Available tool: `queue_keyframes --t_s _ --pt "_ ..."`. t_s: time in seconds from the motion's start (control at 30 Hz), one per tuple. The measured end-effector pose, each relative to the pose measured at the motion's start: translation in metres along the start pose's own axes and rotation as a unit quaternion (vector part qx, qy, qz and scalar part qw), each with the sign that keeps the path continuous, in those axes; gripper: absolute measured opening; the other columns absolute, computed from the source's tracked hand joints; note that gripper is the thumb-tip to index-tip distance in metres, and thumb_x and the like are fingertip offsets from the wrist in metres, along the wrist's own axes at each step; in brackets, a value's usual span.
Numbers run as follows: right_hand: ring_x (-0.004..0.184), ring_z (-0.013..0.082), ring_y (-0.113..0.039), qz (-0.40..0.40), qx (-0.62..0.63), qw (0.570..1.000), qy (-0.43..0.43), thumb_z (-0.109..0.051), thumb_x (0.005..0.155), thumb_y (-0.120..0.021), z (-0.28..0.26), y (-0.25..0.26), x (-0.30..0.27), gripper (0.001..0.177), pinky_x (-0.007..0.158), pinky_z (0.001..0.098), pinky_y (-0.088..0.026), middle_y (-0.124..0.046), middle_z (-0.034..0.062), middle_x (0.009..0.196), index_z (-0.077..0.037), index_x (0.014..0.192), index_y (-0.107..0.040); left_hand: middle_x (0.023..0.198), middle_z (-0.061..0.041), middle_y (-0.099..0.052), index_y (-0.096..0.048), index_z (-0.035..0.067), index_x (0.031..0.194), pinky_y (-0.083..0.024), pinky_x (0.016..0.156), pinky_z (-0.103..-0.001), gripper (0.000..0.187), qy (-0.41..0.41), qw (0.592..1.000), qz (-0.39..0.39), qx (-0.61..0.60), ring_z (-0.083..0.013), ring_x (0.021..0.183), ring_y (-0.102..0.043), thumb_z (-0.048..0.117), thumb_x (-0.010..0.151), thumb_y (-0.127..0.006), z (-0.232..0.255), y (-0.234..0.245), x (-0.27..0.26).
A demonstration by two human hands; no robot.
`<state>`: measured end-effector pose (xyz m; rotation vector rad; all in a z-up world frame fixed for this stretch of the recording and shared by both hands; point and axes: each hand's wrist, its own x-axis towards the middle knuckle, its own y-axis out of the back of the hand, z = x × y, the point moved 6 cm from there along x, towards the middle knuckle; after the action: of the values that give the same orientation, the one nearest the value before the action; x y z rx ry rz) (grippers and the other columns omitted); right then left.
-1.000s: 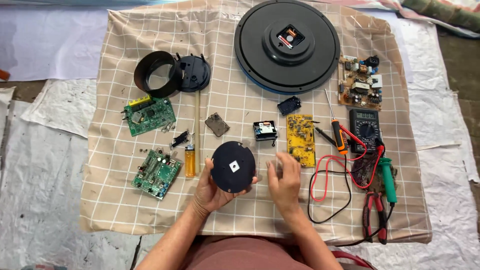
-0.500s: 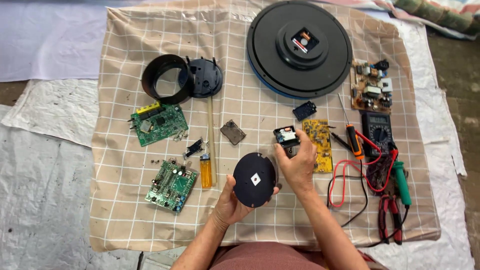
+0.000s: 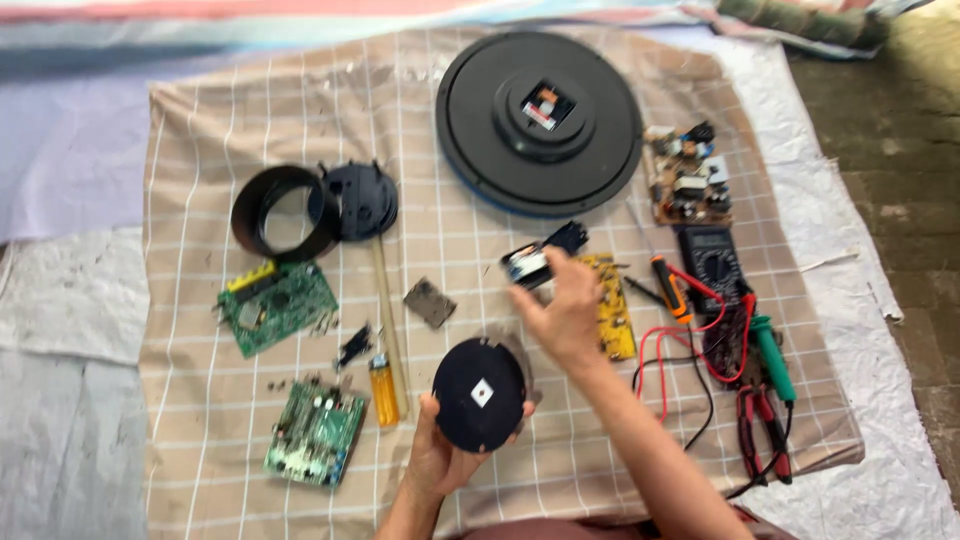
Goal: The person uses a soldering iron to work on a small black electronic component on a table covered with a checkered cloth. They then pick up a round clock face and a small black box, manipulating the internal gears and parts with their fingers.
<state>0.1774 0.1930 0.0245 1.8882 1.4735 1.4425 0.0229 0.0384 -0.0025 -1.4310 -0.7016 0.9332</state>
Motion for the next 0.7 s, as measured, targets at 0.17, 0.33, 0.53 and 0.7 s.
queue_keyframes --t_s 0.17,0.33,0.53,0.7 --pt "0.106 0.0283 -0.056 -0.058 -0.040 0.997 -0.014 -0.052 0.079 -0.083 -0.019 -0.021 -0.005 0.072 0.086 0.0420 -0.041 -0.069 0.0056 0.120 -0.015 0.136 -0.060 0.157 -0.032 -0.037 -0.023 0.008 0.159 -0.055 0.101 -0.048 0.105 0.005 1.000 -0.019 0.010 -0.0555 0.137 -0.045 0.067 0.082 -0.062 -0.002 0.005 0.003" --pt "0.132 0.0254 -0.049 -0.092 -0.030 0.994 -0.049 -0.057 0.079 -0.080 -0.010 0.008 -0.022 0.082 0.101 0.0397 -0.040 -0.057 0.0072 0.147 -0.018 0.146 -0.053 0.157 -0.032 -0.037 -0.025 0.009 0.159 -0.054 0.102 -0.049 0.106 0.002 1.000 -0.003 0.011 -0.0551 0.134 -0.048 0.064 0.080 -0.069 -0.001 0.000 0.004" --pt "0.138 0.0379 -0.045 -0.082 -0.144 0.972 -0.164 -0.053 0.082 -0.077 0.060 0.047 -0.070 0.082 0.106 0.0673 -0.037 -0.047 0.0176 0.153 -0.019 0.150 -0.047 0.158 -0.037 -0.029 -0.019 0.009 0.161 -0.056 0.100 -0.051 0.106 0.020 0.999 -0.020 -0.016 -0.0572 0.140 -0.039 0.062 0.082 -0.067 -0.003 0.008 0.004" --pt "0.128 0.0387 -0.053 -0.081 -0.147 0.971 -0.169 -0.055 0.083 -0.073 0.070 0.050 -0.077 0.079 0.096 0.0582 -0.044 -0.052 0.0183 0.149 -0.019 0.149 -0.050 0.155 -0.037 -0.036 -0.024 0.009 0.159 -0.057 0.095 -0.047 0.106 0.014 1.000 -0.002 0.004 -0.0540 0.136 -0.046 0.068 0.080 -0.063 -0.003 0.002 0.009"
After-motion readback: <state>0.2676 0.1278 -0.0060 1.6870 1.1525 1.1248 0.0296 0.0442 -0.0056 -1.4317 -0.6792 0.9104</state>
